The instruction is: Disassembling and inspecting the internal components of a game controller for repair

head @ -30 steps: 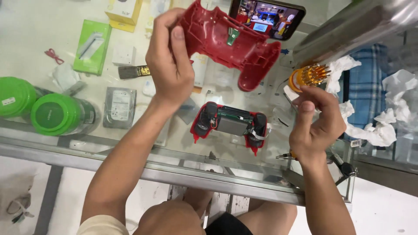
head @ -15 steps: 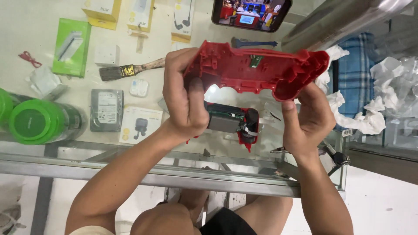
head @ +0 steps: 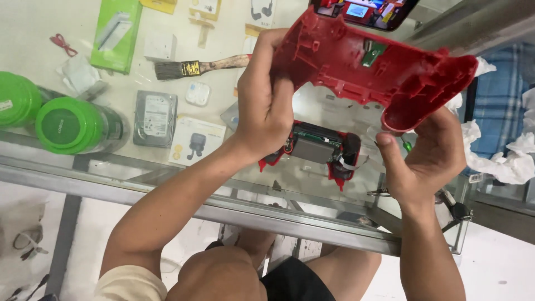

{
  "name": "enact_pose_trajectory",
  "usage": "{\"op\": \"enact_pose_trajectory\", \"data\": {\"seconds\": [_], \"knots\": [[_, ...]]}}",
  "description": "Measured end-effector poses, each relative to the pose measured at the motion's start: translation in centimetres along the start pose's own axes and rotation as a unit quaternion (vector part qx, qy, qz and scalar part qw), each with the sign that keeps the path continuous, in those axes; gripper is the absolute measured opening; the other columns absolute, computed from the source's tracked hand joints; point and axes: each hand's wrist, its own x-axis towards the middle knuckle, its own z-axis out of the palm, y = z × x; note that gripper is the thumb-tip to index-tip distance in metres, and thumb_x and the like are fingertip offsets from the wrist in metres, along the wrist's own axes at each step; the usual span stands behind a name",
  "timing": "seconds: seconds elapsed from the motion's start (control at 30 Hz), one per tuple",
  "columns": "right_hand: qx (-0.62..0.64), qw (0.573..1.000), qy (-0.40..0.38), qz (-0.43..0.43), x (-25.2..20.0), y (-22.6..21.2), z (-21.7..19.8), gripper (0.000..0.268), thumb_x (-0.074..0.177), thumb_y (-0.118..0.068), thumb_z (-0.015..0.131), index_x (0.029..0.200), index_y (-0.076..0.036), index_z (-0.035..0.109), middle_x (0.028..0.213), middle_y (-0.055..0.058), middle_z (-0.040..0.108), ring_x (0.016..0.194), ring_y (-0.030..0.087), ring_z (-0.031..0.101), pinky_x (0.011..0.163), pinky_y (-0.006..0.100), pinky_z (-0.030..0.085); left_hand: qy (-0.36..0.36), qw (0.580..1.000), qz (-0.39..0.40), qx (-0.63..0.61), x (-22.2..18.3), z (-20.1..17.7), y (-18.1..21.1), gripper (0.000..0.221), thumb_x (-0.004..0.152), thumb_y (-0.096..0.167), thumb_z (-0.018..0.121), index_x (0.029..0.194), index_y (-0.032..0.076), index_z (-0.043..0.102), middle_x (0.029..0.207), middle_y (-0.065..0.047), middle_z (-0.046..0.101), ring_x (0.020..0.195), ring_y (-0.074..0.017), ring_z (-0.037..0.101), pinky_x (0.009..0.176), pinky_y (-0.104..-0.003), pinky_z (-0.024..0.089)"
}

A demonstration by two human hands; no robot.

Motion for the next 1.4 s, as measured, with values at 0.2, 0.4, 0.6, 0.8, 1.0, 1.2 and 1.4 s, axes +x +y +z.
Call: {"op": "enact_pose_trajectory", "data": {"seconds": [0.2, 0.4, 0.6, 0.8, 1.0, 1.2, 1.4], "knots": [[0.034, 0.998, -0.001, -0.046, 1.2, -1.1, 0.8, 0.065, 0.104, 0.004, 0.074, 0.148, -0.015, 0.029, 0.144, 0.020, 0.043, 0.088, 0.037, 0.060, 0.078, 0.042, 0.051, -0.071, 0.996, -0.027, -0.055, 0.1, -0.4, 1.0, 0.038, 0.107, 0.020, 0.044, 0.141, 0.005, 0.046, 0.119, -0.010, 0.063, 0.099, -0.0207, 0.064, 0.091, -0.034, 0.056], [-0.088, 0.993, 0.002, -0.081, 0.1, 0.8, -0.7, 0.014, 0.113, 0.002, 0.069, 0.110, 0.010, 0.058, 0.106, 0.029, 0.059, 0.090, 0.038, 0.063, 0.081, 0.043, 0.050, -0.096, 0.995, -0.014, 0.031, -0.1, -0.7, 0.6, 0.052, 0.100, 0.013, 0.057, 0.150, 0.009, 0.043, 0.135, -0.009, 0.063, 0.110, -0.0229, 0.067, 0.098, -0.035, 0.059], [-0.151, 0.983, -0.026, -0.099, 0.0, 1.7, -2.1, 0.027, 0.116, -0.008, 0.077, 0.109, 0.013, 0.060, 0.100, 0.028, 0.063, 0.093, 0.041, 0.059, 0.086, 0.048, 0.046, -0.102, 0.991, 0.012, 0.088, 0.0, -1.0, -0.5, 0.047, 0.117, 0.033, 0.054, 0.157, 0.014, 0.040, 0.149, -0.010, 0.062, 0.137, -0.0251, 0.069, 0.119, -0.038, 0.062], [-0.175, 0.978, -0.103, -0.056, 0.6, 1.4, -2.3, 0.025, 0.118, -0.004, 0.081, 0.108, 0.015, 0.068, 0.099, 0.025, 0.067, 0.087, 0.033, 0.060, 0.080, 0.042, 0.047, 0.033, 0.970, 0.053, 0.235, 0.1, -1.5, 0.1, 0.045, 0.109, 0.042, 0.057, 0.138, 0.010, 0.043, 0.129, -0.007, 0.051, 0.119, -0.0266, 0.054, 0.101, -0.040, 0.047], [-0.232, 0.960, -0.152, -0.042, 0.8, 1.2, -1.5, 0.021, 0.111, -0.008, 0.090, 0.107, 0.001, 0.072, 0.102, 0.013, 0.076, 0.093, 0.026, 0.071, 0.099, 0.043, 0.043, 0.084, 0.975, 0.139, 0.151, -1.1, -1.7, 2.4, 0.040, 0.106, 0.038, 0.060, 0.133, 0.013, 0.044, 0.128, -0.005, 0.054, 0.104, -0.0219, 0.055, 0.092, -0.039, 0.044], [-0.257, 0.944, -0.204, -0.044, 1.2, 1.2, -1.3, 0.018, 0.112, -0.016, 0.087, 0.110, -0.004, 0.073, 0.100, 0.006, 0.076, 0.092, 0.023, 0.066, 0.094, 0.041, 0.032, -0.016, 0.976, 0.098, 0.195, -4.8, -3.4, 3.2, 0.029, 0.106, 0.022, 0.055, 0.124, -0.002, 0.057, 0.114, -0.021, 0.061, 0.089, -0.0260, 0.063, 0.077, -0.035, 0.052], [-0.281, 0.929, -0.235, -0.050, 0.8, 1.7, -1.3, 0.020, 0.114, -0.022, 0.083, 0.120, -0.004, 0.077, 0.102, 0.006, 0.073, 0.088, 0.025, 0.058, 0.092, 0.041, 0.031, -0.103, 0.955, 0.010, 0.278, -7.4, -5.4, 2.1, 0.046, 0.098, 0.028, 0.063, 0.133, 0.000, 0.055, 0.129, -0.019, 0.060, 0.101, -0.0264, 0.063, 0.077, -0.033, 0.051]]}}
